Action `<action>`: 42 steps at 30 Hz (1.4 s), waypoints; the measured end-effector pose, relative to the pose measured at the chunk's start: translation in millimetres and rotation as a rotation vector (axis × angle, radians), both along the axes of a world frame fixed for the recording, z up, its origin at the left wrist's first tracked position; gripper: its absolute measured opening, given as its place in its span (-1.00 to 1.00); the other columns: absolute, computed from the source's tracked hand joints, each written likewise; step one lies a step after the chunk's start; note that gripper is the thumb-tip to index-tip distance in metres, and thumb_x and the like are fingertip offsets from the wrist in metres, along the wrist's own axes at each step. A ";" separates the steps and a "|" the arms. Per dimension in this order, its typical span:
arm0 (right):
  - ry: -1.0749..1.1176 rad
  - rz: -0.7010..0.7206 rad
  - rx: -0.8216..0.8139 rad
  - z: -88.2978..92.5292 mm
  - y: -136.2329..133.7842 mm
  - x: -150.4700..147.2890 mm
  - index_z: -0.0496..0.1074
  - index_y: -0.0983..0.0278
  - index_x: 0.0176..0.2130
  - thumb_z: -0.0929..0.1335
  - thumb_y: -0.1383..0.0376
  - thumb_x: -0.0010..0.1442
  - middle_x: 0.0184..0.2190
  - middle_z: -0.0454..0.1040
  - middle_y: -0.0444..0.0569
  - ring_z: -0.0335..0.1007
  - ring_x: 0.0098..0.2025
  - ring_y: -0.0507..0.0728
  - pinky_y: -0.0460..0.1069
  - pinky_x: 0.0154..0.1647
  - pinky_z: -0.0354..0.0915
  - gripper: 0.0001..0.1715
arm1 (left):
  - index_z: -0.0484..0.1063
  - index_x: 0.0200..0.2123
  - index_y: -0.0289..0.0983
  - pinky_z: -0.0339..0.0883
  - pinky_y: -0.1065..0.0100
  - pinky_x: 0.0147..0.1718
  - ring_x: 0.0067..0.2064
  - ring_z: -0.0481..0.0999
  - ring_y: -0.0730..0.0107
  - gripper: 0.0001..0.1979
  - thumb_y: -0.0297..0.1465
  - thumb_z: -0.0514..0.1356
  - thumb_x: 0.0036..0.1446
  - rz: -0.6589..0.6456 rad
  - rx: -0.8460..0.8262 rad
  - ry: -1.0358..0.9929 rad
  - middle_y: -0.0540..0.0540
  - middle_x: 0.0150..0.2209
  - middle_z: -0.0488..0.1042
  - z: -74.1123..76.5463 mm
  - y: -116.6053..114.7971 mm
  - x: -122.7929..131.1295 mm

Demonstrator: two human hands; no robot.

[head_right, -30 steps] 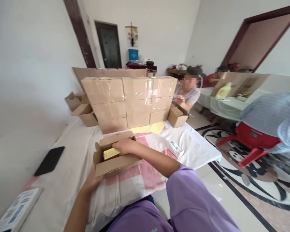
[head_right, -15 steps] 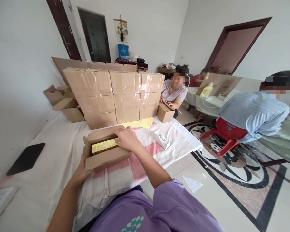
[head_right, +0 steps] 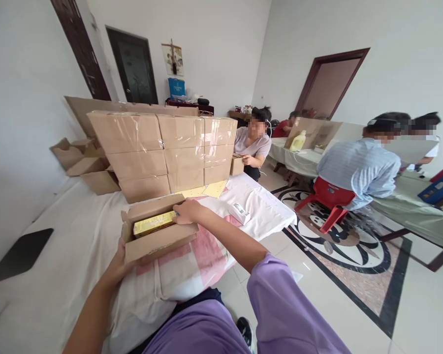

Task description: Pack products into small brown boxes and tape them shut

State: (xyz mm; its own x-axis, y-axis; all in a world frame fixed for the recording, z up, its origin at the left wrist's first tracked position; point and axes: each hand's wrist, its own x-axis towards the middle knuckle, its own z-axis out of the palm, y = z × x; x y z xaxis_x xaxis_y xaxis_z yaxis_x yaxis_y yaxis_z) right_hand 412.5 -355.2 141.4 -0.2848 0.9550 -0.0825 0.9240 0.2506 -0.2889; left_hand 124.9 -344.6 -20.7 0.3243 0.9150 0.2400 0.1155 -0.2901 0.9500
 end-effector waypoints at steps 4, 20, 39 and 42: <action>0.197 0.025 0.080 -11.0 -0.9 12.2 0.52 0.27 -0.08 0.41 0.21 0.20 -0.26 0.58 0.03 0.44 -0.01 0.27 0.08 0.03 0.28 -0.70 | 0.03 0.34 -0.23 0.06 -0.32 0.35 0.38 0.21 -0.41 0.29 0.00 0.57 -0.40 0.023 0.037 0.034 -0.47 0.34 0.18 -3.3 1.1 -1.5; 0.997 -0.218 0.203 -62.3 -25.0 41.4 0.45 0.25 0.15 0.33 0.15 0.29 0.17 0.49 0.05 0.39 0.20 0.14 0.05 0.31 0.24 -0.52 | -0.01 0.30 -0.16 0.20 -0.25 0.32 0.36 0.23 -0.32 0.15 -0.16 0.55 -0.29 -0.041 0.014 0.026 -0.35 0.35 0.13 -16.6 3.0 7.3; 1.322 -0.329 0.115 -88.3 -53.6 19.2 0.11 0.22 0.44 0.18 0.10 0.30 0.49 0.09 -0.11 0.04 0.49 0.14 0.08 0.48 0.05 -0.21 | -0.38 0.49 -0.10 0.02 -0.13 0.42 0.50 -0.04 -0.23 0.33 -0.17 0.51 -0.08 -0.092 0.236 -0.006 -0.35 0.50 -0.12 -9.5 -10.8 10.9; 1.391 -0.320 0.121 -93.4 -48.2 20.9 0.20 0.22 0.39 0.21 0.11 0.26 0.44 0.18 -0.06 0.13 0.45 0.18 0.11 0.46 0.09 -0.24 | -0.28 0.51 -0.07 -0.22 -0.17 0.47 0.54 -0.27 -0.23 0.30 -0.16 0.52 -0.08 -0.065 0.489 0.043 -0.28 0.54 -0.28 -0.5 -11.7 12.1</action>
State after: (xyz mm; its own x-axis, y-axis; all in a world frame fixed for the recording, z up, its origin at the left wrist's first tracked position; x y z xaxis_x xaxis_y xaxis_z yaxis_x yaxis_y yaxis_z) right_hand 433.4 -403.4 48.0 0.1596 0.9733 0.1650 -0.0669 0.1774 -0.9819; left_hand 137.0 -356.3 -21.3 0.3957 0.6764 0.6212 0.1186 -0.7084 0.6958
